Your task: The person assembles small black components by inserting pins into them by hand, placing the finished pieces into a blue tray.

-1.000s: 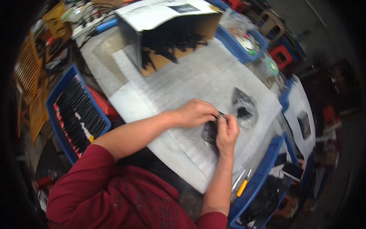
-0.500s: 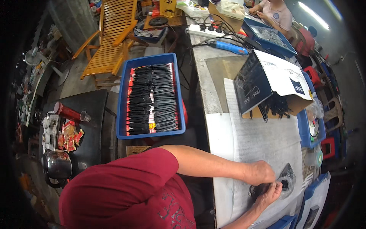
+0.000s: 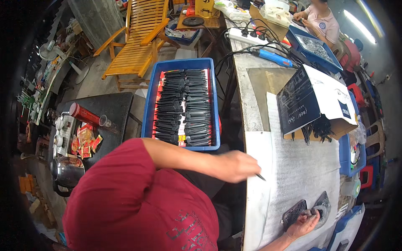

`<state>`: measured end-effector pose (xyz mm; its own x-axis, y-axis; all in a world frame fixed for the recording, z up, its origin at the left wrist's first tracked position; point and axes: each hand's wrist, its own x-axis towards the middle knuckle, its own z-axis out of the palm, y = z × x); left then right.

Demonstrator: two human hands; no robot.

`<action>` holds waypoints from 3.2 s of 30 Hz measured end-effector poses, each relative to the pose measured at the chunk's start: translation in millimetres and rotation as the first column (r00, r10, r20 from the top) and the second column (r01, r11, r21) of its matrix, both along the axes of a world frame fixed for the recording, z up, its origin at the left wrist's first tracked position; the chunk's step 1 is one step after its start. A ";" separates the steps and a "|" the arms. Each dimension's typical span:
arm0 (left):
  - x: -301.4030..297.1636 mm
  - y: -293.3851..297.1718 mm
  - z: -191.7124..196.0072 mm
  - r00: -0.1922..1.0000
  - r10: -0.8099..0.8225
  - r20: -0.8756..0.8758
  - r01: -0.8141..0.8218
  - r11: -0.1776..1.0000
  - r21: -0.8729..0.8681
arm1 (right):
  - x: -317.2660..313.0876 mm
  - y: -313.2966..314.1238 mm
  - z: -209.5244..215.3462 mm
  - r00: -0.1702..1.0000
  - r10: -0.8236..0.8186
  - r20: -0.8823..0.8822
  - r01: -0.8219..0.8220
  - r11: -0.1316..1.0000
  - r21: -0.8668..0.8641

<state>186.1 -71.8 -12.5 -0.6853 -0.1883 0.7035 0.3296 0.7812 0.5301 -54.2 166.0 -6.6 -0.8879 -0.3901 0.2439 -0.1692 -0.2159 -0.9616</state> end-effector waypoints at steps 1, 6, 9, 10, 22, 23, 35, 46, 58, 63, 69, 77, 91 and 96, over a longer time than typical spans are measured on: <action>20.8 -16.6 -5.1 0.994 0.062 0.086 -0.058 0.997 -0.050 | -2.1 2.3 -0.6 0.999 0.023 -0.029 -0.023 1.000 -0.013; 107.8 -90.7 -43.0 0.863 0.419 0.283 -0.442 0.897 0.018 | -9.6 8.6 -4.8 0.997 -0.018 -0.073 0.018 1.000 -0.006; 145.6 -141.0 -59.7 0.715 0.612 0.338 -0.607 0.783 -0.133 | -13.9 13.9 -6.5 0.992 -0.047 -0.116 0.053 0.998 0.046; 153.6 -154.8 -62.4 0.660 0.668 0.343 -0.663 0.733 -0.151 | -17.2 15.9 -8.4 0.989 -0.076 -0.131 0.085 0.994 0.065; 144.3 -236.2 -99.4 0.404 0.751 0.522 -0.794 0.572 -0.209 | -1.6 7.3 0.9 0.967 -0.137 -0.215 0.174 0.972 0.160; 140.6 -237.2 -102.7 0.389 0.747 0.540 -0.787 0.574 -0.227 | -2.1 7.8 -0.1 0.966 -0.154 -0.209 0.187 0.971 0.149; 128.1 -240.9 -121.9 0.318 0.767 0.557 -0.717 0.579 -0.388 | -10.6 14.7 -6.2 0.972 -0.123 -0.198 0.152 0.979 0.136; 119.9 -235.8 -106.0 0.528 0.766 0.366 -0.671 0.641 -0.372 | -10.8 21.5 -8.1 0.960 -0.183 -0.213 0.206 0.974 0.092; -15.1 -83.0 34.1 0.976 0.081 0.203 -0.008 0.941 -0.339 | 13.2 -6.6 8.7 0.980 -0.163 -0.110 0.163 0.987 -0.006; -105.1 -44.6 46.3 0.939 0.018 0.342 0.217 0.741 -0.635 | 12.4 -4.5 6.4 0.986 -0.101 -0.132 0.104 0.994 0.014; -161.1 -33.6 44.0 0.624 0.599 0.502 0.123 0.559 -0.820 | 16.0 -9.2 10.3 0.989 -0.081 -0.127 0.086 0.995 0.040; -184.6 -48.6 43.0 0.588 0.645 0.488 0.095 0.544 -0.834 | 12.3 -8.3 9.5 0.990 -0.083 -0.112 0.085 0.996 0.011; -181.2 -50.2 19.8 0.849 0.372 0.375 -0.039 0.752 -0.658 | 9.5 -3.1 9.0 0.986 -0.123 -0.112 0.125 0.992 0.011; -184.9 -18.1 18.4 0.966 0.054 0.254 0.014 0.966 -0.257 | 3.7 -2.9 13.3 0.976 -0.169 -0.140 0.175 0.984 0.034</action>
